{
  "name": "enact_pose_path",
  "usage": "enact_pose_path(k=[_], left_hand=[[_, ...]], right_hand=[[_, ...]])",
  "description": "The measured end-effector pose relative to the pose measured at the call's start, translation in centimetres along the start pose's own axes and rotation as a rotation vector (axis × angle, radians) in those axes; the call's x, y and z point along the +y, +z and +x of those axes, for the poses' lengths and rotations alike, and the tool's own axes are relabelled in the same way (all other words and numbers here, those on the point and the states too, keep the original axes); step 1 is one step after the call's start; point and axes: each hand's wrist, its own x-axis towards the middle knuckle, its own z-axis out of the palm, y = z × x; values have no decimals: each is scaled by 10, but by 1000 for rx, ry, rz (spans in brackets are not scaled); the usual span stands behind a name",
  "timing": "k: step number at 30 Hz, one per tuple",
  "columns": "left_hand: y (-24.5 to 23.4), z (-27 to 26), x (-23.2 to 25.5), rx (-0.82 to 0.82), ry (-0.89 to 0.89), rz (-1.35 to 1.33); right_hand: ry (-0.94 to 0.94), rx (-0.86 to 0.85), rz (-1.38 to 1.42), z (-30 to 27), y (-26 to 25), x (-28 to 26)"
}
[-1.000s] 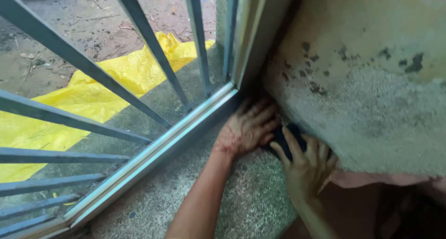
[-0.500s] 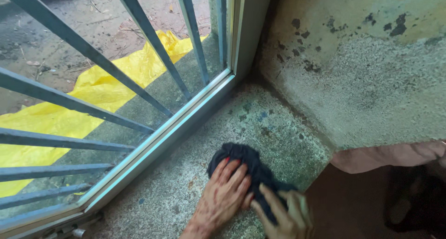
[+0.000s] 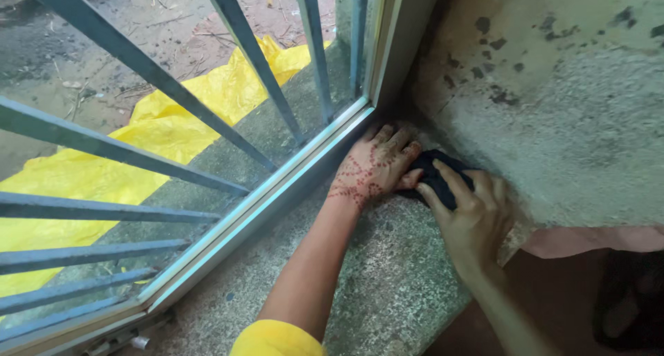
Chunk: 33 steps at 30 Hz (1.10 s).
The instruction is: The person wipes a window sill and frame with a cloth, periodically rinsing the cloth in a bucket of water.
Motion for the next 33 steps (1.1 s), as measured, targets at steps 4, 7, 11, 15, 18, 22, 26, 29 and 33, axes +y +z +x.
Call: enact_pose_path(k=[4, 7, 11, 15, 18, 22, 26, 29, 33], left_hand=[[3, -12, 13, -20, -107, -18], [-15, -32, 28, -98, -207, -67], [-45, -100, 60, -78, -231, -35], [-57, -167, 80, -7, -217, -34], [-73, -227, 100, -10, -300, -61], [-108, -306, 127, 19, -397, -60], [-167, -358, 148, -149, -780, -227], [-229, -376, 159, -121, -1136, -393], [-328, -404, 172, 194, -1294, -551]], right_hand=[[37, -25, -7, -4, 1, -1], [93, -118, 38, -21, -8, -16], [110, -163, 108, -66, -26, -54], [123, -188, 195, -119, -40, -88], [102, -220, 262, -162, -46, -112], [50, -311, 346, -219, -47, -149], [231, -739, 564, -251, -46, -180], [589, -1043, 1008, -239, -44, -203], [918, -1412, 1058, -196, -75, -253]])
